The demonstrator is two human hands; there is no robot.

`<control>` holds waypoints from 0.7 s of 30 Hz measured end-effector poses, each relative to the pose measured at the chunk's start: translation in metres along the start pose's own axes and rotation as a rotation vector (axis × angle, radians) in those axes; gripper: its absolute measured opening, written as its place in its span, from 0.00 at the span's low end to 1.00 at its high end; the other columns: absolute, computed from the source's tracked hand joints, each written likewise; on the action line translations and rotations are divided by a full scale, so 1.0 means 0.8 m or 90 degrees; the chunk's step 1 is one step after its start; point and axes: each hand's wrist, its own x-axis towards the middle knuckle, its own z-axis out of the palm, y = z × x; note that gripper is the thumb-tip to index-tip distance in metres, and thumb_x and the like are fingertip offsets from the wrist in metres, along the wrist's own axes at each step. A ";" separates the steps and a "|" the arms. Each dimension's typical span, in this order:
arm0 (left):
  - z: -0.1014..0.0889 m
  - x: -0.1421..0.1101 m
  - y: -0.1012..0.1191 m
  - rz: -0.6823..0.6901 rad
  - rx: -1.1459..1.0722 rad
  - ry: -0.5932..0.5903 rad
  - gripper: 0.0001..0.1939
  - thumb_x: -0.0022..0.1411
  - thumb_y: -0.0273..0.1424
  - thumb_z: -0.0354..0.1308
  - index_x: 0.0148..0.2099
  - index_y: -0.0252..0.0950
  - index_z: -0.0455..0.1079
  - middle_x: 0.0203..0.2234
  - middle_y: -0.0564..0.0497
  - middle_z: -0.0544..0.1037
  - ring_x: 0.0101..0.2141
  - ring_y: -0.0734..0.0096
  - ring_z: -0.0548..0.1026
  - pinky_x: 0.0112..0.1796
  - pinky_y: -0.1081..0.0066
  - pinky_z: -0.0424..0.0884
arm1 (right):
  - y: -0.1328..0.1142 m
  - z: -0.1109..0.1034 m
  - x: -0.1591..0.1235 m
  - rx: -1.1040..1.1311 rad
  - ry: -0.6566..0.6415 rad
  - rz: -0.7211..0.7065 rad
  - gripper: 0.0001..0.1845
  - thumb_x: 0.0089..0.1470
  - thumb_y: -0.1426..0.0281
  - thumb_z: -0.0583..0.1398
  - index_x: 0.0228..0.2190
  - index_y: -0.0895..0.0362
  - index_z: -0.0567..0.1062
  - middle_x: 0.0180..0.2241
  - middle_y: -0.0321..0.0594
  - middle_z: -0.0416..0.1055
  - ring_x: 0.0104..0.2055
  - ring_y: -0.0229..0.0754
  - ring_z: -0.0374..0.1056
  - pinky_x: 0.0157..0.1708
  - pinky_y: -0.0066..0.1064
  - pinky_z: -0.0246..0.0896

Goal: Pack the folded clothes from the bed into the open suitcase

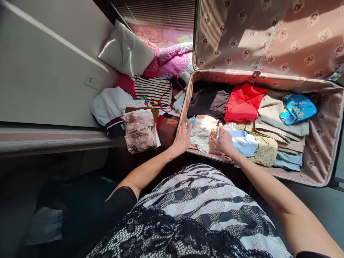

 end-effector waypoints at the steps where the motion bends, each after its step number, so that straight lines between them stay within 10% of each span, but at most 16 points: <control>1: -0.001 0.002 0.005 0.049 0.037 0.014 0.48 0.70 0.25 0.64 0.86 0.34 0.49 0.81 0.26 0.53 0.79 0.32 0.56 0.75 0.35 0.56 | -0.001 -0.002 -0.002 -0.108 0.035 -0.060 0.49 0.64 0.53 0.63 0.77 0.59 0.58 0.70 0.70 0.66 0.69 0.73 0.65 0.63 0.66 0.64; 5: 0.004 0.034 0.019 0.215 0.116 -0.043 0.62 0.59 0.37 0.79 0.85 0.34 0.50 0.84 0.31 0.37 0.82 0.27 0.32 0.74 0.23 0.40 | -0.003 0.005 0.000 -0.359 -0.009 -0.280 0.51 0.64 0.52 0.66 0.79 0.54 0.57 0.81 0.64 0.46 0.81 0.77 0.44 0.71 0.67 0.53; 9: 0.027 0.069 0.015 0.202 0.060 -0.224 0.64 0.58 0.42 0.80 0.85 0.32 0.50 0.83 0.26 0.34 0.80 0.20 0.29 0.67 0.12 0.47 | 0.010 0.031 0.017 -0.437 -0.114 -0.279 0.52 0.59 0.56 0.66 0.77 0.60 0.61 0.80 0.68 0.50 0.79 0.77 0.49 0.71 0.64 0.54; 13: 0.032 0.070 0.017 0.162 -0.081 -0.222 0.54 0.56 0.38 0.80 0.80 0.34 0.64 0.83 0.29 0.46 0.81 0.20 0.32 0.68 0.13 0.47 | 0.021 0.040 0.025 -0.438 -0.120 -0.290 0.48 0.54 0.63 0.64 0.74 0.58 0.66 0.78 0.64 0.57 0.77 0.73 0.57 0.72 0.61 0.55; 18: -0.038 0.091 0.001 0.186 -0.383 -0.194 0.14 0.62 0.33 0.75 0.50 0.39 0.86 0.62 0.32 0.81 0.73 0.27 0.67 0.71 0.34 0.65 | 0.025 0.034 0.023 -0.462 -0.102 -0.311 0.46 0.52 0.66 0.62 0.72 0.56 0.68 0.76 0.63 0.61 0.75 0.71 0.61 0.68 0.62 0.61; 21: -0.096 0.141 -0.050 0.100 -0.643 -0.047 0.08 0.66 0.26 0.70 0.47 0.35 0.86 0.41 0.39 0.87 0.54 0.45 0.84 0.60 0.56 0.79 | 0.023 0.029 0.022 -0.479 -0.100 -0.328 0.45 0.53 0.65 0.65 0.72 0.54 0.68 0.76 0.63 0.61 0.74 0.70 0.61 0.67 0.61 0.63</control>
